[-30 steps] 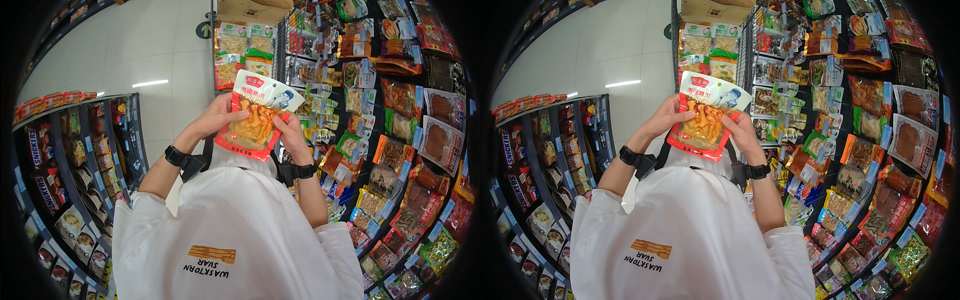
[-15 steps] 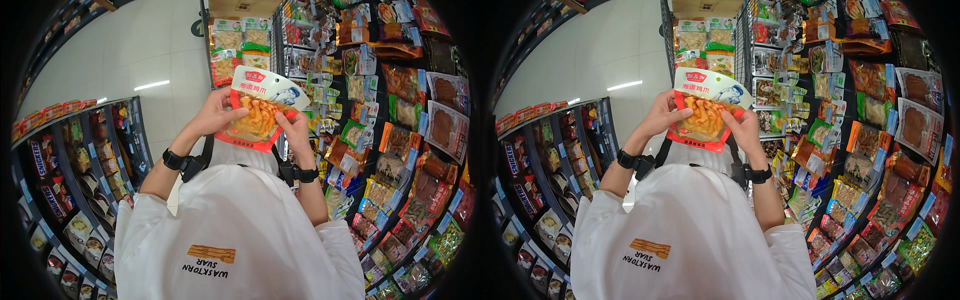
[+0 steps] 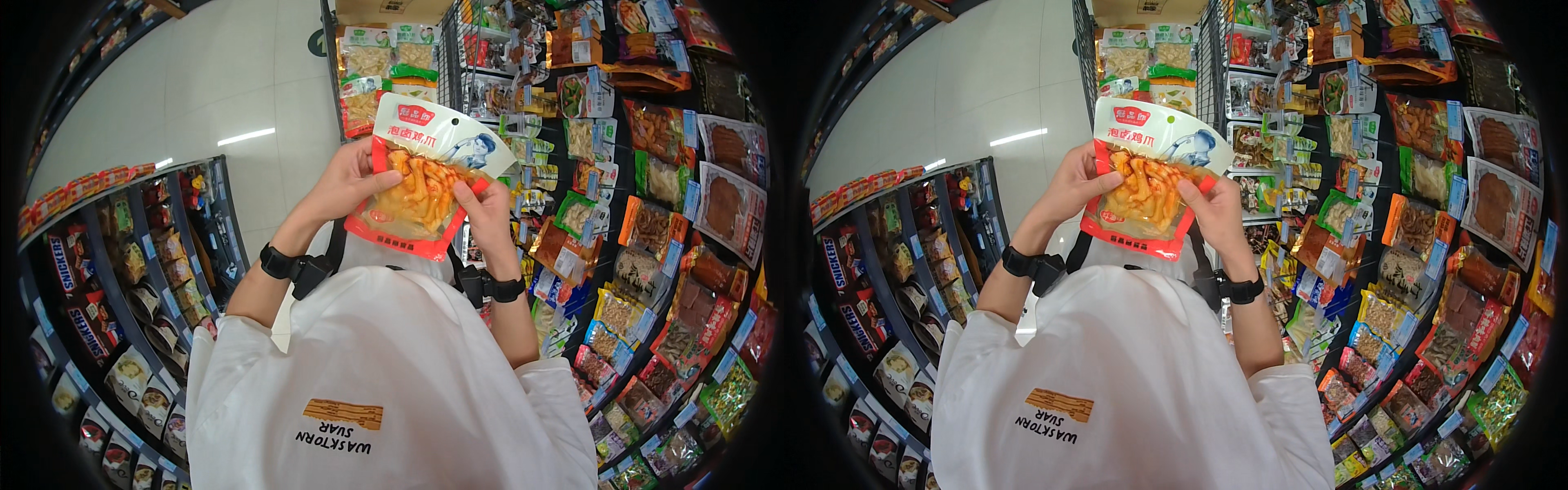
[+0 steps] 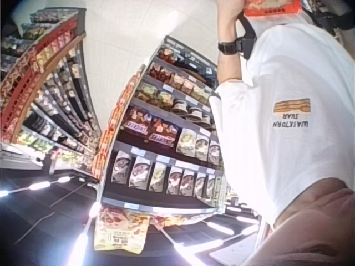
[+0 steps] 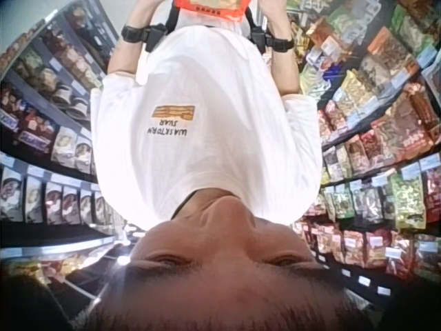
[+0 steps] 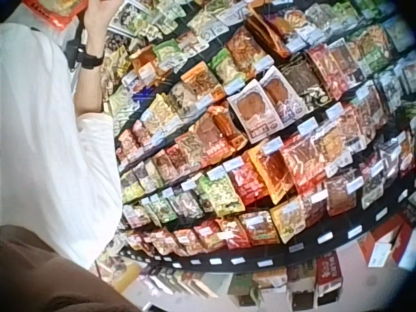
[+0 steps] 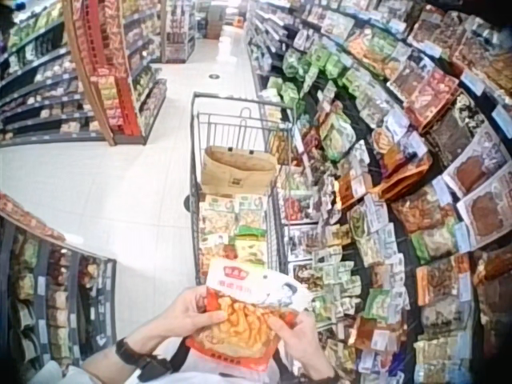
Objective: The person selects several snack packages from a supermarket shelf and places them into a shopping cart.
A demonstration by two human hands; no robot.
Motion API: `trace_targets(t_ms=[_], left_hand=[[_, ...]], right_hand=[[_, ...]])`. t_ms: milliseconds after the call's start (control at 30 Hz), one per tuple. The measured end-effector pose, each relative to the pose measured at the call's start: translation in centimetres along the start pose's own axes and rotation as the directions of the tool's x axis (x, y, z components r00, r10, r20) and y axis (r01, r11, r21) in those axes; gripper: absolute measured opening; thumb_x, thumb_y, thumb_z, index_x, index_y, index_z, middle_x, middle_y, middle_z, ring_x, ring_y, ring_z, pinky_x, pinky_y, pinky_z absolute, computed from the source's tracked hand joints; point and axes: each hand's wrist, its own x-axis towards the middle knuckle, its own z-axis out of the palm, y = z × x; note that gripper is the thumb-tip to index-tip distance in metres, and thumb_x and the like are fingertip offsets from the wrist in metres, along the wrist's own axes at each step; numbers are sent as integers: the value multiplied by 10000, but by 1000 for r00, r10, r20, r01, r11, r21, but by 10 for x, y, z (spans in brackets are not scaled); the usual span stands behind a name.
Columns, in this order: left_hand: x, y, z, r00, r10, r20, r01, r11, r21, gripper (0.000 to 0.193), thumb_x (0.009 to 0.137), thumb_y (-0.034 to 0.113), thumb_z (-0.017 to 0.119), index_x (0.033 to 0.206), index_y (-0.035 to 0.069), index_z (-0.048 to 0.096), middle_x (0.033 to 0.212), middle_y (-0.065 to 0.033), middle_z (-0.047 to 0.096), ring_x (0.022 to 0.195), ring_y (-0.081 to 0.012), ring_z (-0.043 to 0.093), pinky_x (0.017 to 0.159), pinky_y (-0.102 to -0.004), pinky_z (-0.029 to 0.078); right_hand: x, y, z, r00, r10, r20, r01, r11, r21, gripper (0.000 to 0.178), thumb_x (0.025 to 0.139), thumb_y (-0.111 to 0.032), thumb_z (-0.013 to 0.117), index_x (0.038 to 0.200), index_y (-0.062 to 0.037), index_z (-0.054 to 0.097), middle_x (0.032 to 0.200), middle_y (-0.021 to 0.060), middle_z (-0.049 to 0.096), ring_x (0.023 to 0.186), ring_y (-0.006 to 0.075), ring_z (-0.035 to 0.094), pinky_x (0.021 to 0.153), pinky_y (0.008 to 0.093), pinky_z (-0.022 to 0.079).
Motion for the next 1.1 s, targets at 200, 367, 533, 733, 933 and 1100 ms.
trace_targets(t_ms=[200,367,533,733,933,1100], left_hand=[[-1,-3,-1,997,-23,72,28,997,-71,472,859,180,659,1227,-30,452,1157,-89,594,1012,-129,593,875,-286,488],[-1,-3,1,997,-22,68,27,996,-86,416,869,131,635,1215,-25,465,1129,-78,605,973,-108,602,843,-268,501],[0,-1,5,998,-4,64,13,990,-138,357,883,70,601,1203,-24,475,1093,-72,618,933,-88,610,820,-252,512],[8,-9,4,993,-43,-106,45,999,18,325,885,48,585,1181,-47,489,1066,-87,628,946,-112,613,832,-263,507],[5,-4,6,989,68,-128,-44,983,181,301,884,19,574,1167,-57,508,1082,-86,621,941,-118,606,836,-265,506],[6,5,2,820,556,138,-479,533,698,245,732,-18,664,975,13,658,939,-70,670,860,-204,636,774,-323,508]], right_hand=[[3,6,1,993,76,86,-97,958,270,337,917,-183,579,1173,34,546,1108,77,624,991,132,584,888,279,452],[2,7,0,987,96,130,-137,923,360,341,918,-175,573,1189,30,536,1139,86,611,1023,142,577,914,293,443],[1,6,2,992,95,88,-121,922,367,324,919,-170,574,1169,34,551,1103,78,626,981,130,588,882,278,456],[0,4,5,990,9,-142,-34,983,-180,275,911,-147,588,1099,54,583,970,59,662,856,78,576,768,233,463],[0,2,12,972,-147,-182,115,978,-172,235,906,-120,588,1070,48,594,983,85,662,869,87,574,767,252,468],[4,-6,11,858,-513,-13,452,769,-452,242,757,-35,655,990,29,638,966,141,667,925,243,642,825,308,489]])
